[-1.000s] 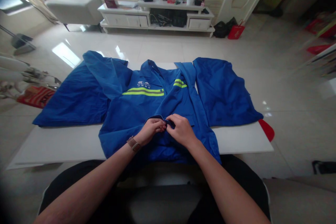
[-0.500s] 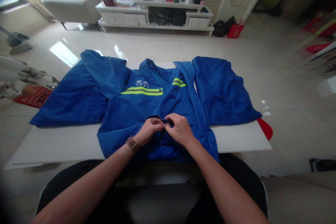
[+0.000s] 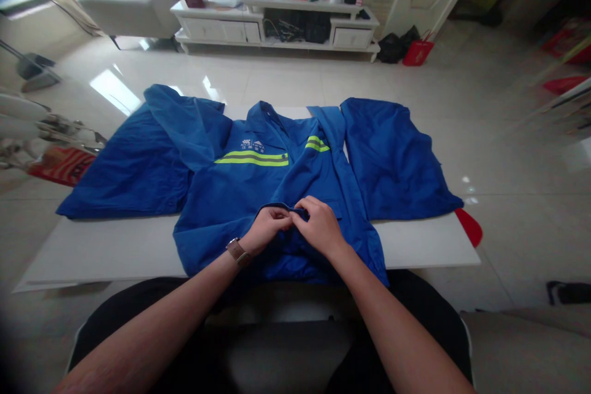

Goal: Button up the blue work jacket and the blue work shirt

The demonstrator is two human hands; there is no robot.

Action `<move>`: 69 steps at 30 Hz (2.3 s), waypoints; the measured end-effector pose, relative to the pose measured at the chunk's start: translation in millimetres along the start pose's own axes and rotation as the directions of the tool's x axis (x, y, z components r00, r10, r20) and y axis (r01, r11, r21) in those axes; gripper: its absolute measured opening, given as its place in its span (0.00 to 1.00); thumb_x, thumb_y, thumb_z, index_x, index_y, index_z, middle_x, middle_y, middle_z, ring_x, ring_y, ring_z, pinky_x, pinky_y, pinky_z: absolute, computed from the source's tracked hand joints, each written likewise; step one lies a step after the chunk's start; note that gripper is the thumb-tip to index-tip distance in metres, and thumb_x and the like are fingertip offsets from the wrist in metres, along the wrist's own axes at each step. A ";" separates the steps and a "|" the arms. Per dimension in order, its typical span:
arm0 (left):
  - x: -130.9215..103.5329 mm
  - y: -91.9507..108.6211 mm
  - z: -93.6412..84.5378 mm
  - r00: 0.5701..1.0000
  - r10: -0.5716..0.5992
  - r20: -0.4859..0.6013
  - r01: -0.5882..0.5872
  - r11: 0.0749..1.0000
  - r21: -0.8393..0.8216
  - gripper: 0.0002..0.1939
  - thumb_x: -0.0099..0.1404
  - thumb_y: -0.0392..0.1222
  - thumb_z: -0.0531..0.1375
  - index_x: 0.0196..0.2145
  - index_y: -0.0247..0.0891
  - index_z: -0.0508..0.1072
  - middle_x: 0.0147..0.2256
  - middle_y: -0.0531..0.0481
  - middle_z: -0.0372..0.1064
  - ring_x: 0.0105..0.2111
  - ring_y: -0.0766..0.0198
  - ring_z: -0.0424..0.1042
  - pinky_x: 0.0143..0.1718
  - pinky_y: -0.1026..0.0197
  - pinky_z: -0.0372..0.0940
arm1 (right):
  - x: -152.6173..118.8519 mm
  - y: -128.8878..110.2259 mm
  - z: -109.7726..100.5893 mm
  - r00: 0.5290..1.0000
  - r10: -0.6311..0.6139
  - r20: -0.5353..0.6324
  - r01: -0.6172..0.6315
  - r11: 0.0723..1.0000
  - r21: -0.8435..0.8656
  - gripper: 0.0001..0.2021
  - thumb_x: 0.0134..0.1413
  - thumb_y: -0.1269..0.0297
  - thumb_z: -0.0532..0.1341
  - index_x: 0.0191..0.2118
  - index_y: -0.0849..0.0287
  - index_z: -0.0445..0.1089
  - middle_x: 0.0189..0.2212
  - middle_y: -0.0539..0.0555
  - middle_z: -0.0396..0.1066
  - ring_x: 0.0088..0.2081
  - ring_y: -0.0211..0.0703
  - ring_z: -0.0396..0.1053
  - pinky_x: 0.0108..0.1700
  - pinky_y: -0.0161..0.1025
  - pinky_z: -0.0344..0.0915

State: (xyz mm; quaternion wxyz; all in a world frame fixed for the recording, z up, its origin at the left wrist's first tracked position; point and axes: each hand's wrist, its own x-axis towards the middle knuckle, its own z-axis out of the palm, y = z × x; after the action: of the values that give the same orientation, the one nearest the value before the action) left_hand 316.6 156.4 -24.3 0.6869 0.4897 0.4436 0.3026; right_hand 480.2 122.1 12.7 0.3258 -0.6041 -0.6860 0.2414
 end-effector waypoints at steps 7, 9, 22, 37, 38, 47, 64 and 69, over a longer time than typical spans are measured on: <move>0.5 1.3 2.9 0.999 -0.033 0.025 0.034 0.999 -0.028 0.11 0.47 0.46 0.70 0.23 0.35 0.79 0.23 0.51 0.72 0.25 0.68 0.64 0.29 0.64 0.58 | 1.8 -0.7 2.2 0.995 0.078 -0.059 -0.076 0.996 0.036 0.07 0.56 0.68 0.60 0.27 0.56 0.68 0.25 0.50 0.71 0.30 0.41 0.67 0.35 0.38 0.58; -0.4 3.2 2.0 0.998 -0.037 0.042 0.038 0.999 -0.031 0.12 0.47 0.47 0.70 0.23 0.35 0.79 0.24 0.51 0.73 0.26 0.67 0.65 0.30 0.63 0.59 | 1.4 -0.5 3.1 0.992 0.106 -0.068 -0.101 0.993 0.066 0.07 0.55 0.67 0.60 0.26 0.56 0.68 0.23 0.48 0.69 0.27 0.39 0.64 0.32 0.37 0.57; -5.7 7.1 -2.9 0.990 0.004 0.140 0.015 0.991 -0.135 0.19 0.48 0.52 0.74 0.28 0.35 0.76 0.25 0.53 0.70 0.26 0.68 0.66 0.32 0.63 0.61 | 8.7 10.6 3.3 0.929 0.369 0.032 -0.343 0.824 0.451 0.11 0.42 0.56 0.66 0.22 0.57 0.68 0.20 0.49 0.70 0.25 0.39 0.66 0.31 0.38 0.61; -11.8 0.8 3.1 0.985 0.032 0.168 -0.056 0.988 0.142 0.20 0.58 0.58 0.66 0.32 0.36 0.74 0.27 0.53 0.70 0.25 0.67 0.67 0.29 0.63 0.62 | 11.0 16.3 -8.0 0.935 0.309 0.175 -0.354 0.771 0.529 0.15 0.36 0.63 0.70 0.34 0.57 0.69 0.26 0.45 0.69 0.30 0.37 0.67 0.34 0.35 0.63; -16.1 6.5 1.2 0.981 0.014 0.196 -0.065 0.965 0.254 0.19 0.59 0.57 0.66 0.30 0.36 0.74 0.26 0.53 0.70 0.24 0.67 0.67 0.28 0.63 0.60 | 11.3 16.8 -8.9 0.934 0.316 0.167 -0.355 0.770 0.530 0.15 0.36 0.63 0.70 0.33 0.57 0.69 0.26 0.46 0.69 0.30 0.37 0.67 0.34 0.35 0.63; -57.2 62.6 -69.5 0.978 0.040 0.205 -0.188 0.597 0.780 0.23 0.54 0.56 0.69 0.23 0.39 0.62 0.21 0.59 0.58 0.23 0.69 0.56 0.26 0.64 0.48 | 2.5 -2.2 -15.8 0.907 0.246 0.341 -0.402 0.742 0.536 0.14 0.37 0.65 0.71 0.33 0.58 0.70 0.25 0.44 0.66 0.28 0.34 0.62 0.33 0.35 0.60; -89.7 7.4 -74.6 0.586 -0.732 0.347 -0.042 0.401 0.915 0.19 0.44 0.57 0.74 0.18 0.40 0.75 0.18 0.54 0.71 0.21 0.63 0.69 0.26 0.63 0.61 | -43.8 -6.6 43.4 0.347 -0.060 0.936 -0.433 0.875 0.217 0.20 0.39 0.59 0.76 0.38 0.59 0.73 0.29 0.46 0.72 0.32 0.37 0.70 0.34 0.34 0.66; -59.8 -3.3 -78.0 0.908 -0.315 0.276 0.011 0.677 0.736 0.10 0.61 0.48 0.63 0.33 0.39 0.77 0.27 0.52 0.75 0.26 0.64 0.71 0.30 0.64 0.62 | -25.5 6.0 32.1 0.887 0.008 0.461 -0.058 0.994 0.093 0.06 0.51 0.73 0.63 0.37 0.58 0.72 0.35 0.51 0.73 0.37 0.39 0.68 0.42 0.38 0.64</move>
State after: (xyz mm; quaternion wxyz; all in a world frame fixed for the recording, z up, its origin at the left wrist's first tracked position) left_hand 220.5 136.0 -18.6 0.5370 0.7252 0.4266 -0.0605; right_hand 462.1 99.9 -17.2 0.1808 -0.5236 -0.7198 0.4183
